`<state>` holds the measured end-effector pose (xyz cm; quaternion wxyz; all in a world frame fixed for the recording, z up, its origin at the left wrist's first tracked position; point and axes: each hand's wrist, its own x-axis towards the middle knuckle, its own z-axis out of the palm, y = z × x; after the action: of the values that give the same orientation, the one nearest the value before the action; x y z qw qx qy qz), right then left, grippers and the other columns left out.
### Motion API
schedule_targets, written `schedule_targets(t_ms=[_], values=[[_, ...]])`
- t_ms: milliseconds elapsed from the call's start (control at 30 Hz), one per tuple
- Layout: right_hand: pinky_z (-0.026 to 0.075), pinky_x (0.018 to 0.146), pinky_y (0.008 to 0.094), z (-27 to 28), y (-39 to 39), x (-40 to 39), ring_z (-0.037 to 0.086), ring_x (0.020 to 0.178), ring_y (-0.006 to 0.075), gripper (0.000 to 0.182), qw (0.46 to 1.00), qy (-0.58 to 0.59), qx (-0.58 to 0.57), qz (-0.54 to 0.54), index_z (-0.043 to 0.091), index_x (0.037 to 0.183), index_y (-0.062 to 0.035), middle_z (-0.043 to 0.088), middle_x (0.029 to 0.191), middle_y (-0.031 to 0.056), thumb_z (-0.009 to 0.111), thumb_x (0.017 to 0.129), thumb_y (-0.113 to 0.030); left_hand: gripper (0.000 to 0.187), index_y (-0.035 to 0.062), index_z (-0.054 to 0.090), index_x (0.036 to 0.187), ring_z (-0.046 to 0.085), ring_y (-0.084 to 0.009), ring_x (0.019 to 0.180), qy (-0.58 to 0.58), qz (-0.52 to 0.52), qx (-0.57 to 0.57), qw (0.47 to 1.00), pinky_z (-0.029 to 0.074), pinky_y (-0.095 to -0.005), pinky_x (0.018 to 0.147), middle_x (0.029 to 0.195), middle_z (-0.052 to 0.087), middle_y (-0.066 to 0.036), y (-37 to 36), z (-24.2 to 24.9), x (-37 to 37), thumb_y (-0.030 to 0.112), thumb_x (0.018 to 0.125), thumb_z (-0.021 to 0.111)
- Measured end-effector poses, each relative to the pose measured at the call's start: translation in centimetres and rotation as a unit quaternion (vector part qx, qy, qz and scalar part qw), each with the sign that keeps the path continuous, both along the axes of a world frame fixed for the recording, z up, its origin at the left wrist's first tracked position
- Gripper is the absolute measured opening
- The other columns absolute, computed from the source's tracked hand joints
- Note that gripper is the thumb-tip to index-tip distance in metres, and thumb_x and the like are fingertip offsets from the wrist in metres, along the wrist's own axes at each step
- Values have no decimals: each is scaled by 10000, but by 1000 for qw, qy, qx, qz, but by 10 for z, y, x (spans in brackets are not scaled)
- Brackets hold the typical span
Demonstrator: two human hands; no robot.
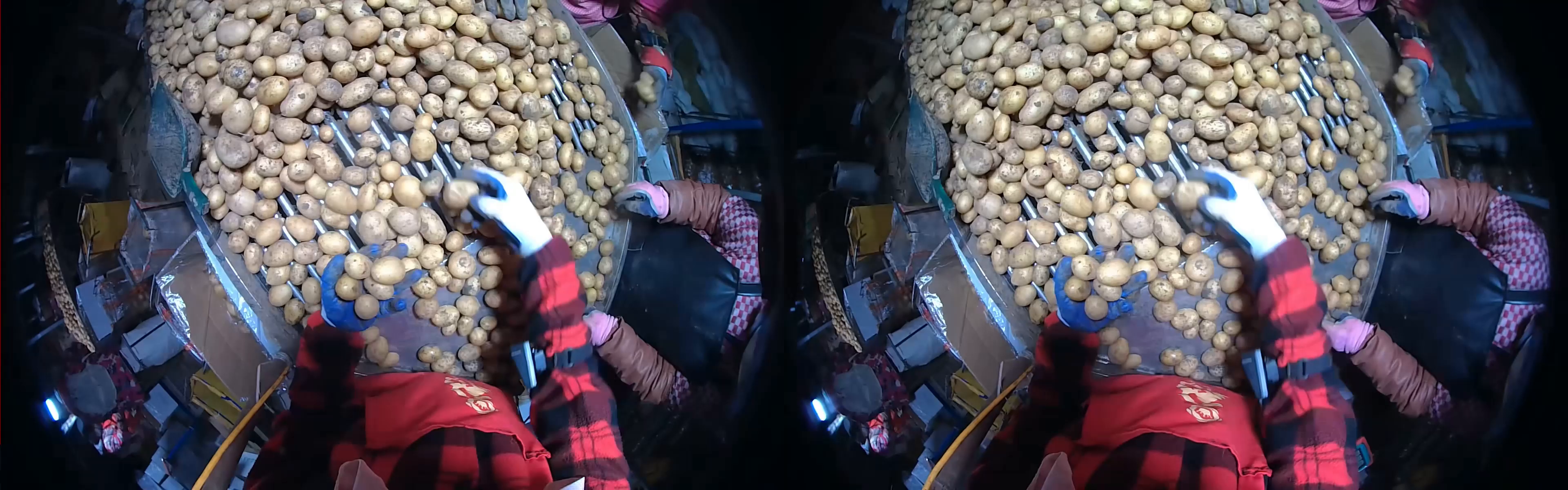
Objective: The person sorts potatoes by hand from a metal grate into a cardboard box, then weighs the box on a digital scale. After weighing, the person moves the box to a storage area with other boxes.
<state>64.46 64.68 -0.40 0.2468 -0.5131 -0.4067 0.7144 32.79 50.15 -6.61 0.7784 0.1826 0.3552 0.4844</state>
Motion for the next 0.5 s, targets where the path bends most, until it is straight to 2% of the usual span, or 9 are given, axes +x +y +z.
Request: schedule_targets(t_ms=[67, 133, 167, 233, 267, 300, 367, 433, 500], values=[[560, 931, 423, -2, -47, 16, 631, 1174, 285, 552, 974, 203, -70, -73, 455, 1479, -47, 614, 1314, 132, 617, 975, -204, 416, 58, 534, 1262, 626, -234, 1029, 211, -28, 162, 964, 562, -407, 848, 1196, 622, -65, -3, -5, -6, 299, 937, 628], [546, 999, 446, -10, -84, 15, 552, 1313, 308, 730, 887, 404, -150, -164, 276, 1565, -33, 447, 1510, 173, 655, 982, -256, 368, 52, 588, 1172, 662, -180, 919, 343, -56, 284, 894, 580, -351, 776, 1096, 669, -29, -3, -13, -8, 248, 888, 718], [544, 992, 424, -6, -98, 3, 565, 1301, 294, 658, 980, 183, 12, -78, 355, 1539, -52, 490, 1485, 154, 627, 995, -301, 354, 51, 606, 1142, 673, -162, 883, 380, -66, 324, 864, 585, -332, 752, 1062, 685, -17, -2, -16, -11, 231, 872, 748], [553, 944, 389, -38, -97, -10, 602, 1232, 258, 607, 965, 210, -94, -127, 417, 1513, -69, 527, 1454, 131, 641, 973, -230, 401, 83, 456, 1346, 589, -263, 1135, 227, -56, 217, 948, 553, -447, 912, 1278, 580, -123, 2, 0, -18, 150, 974, 592], [554, 883, 385, -20, -89, -30, 624, 1152, 246, 568, 997, 16, 6, -71, 467, 1471, -78, 559, 1401, 120, 642, 940, -179, 452, 92, 386, 1429, 554, -303, 1234, 112, -3, 158, 981, 540, -485, 976, 1368, 535, -164, 4, 13, -13, 108, 1004, 541], [545, 828, 388, -14, -84, -54, 630, 1079, 239, 532, 983, -134, 127, -10, 503, 1430, -90, 576, 1358, 112, 635, 917, -150, 469, 96, 381, 1437, 549, -305, 1245, 62, 35, 127, 989, 538, -487, 980, 1381, 525, -164, 7, 21, -13, 111, 999, 547], [517, 725, 398, -15, -77, -102, 628, 937, 230, 470, 839, -407, 352, 80, 563, 1349, -116, 593, 1282, 99, 613, 882, -118, 503, 105, 369, 1454, 538, -308, 1265, 46, 69, 106, 991, 534, -491, 989, 1407, 506, -162, 2, 28, -14, 116, 988, 559], [488, 704, 406, -20, -78, -140, 608, 944, 244, 391, 803, -466, 344, 142, 588, 1288, -154, 571, 1284, 100, 580, 897, -157, 537, 113, 357, 1471, 527, -311, 1285, 53, 86, 106, 989, 530, -495, 997, 1433, 486, -161, -6, 34, -13, 121, 978, 571], [526, 681, 448, -27, -87, -155, 632, 881, 316, 379, 747, -450, 451, 192, 620, 1282, -140, 573, 1279, 147, 500, 923, -136, 572, 121, 345, 1487, 516, -314, 1305, 63, 95, 104, 988, 526, -499, 1006, 1459, 467, -160, -12, 36, -14, 126, 967, 583]])
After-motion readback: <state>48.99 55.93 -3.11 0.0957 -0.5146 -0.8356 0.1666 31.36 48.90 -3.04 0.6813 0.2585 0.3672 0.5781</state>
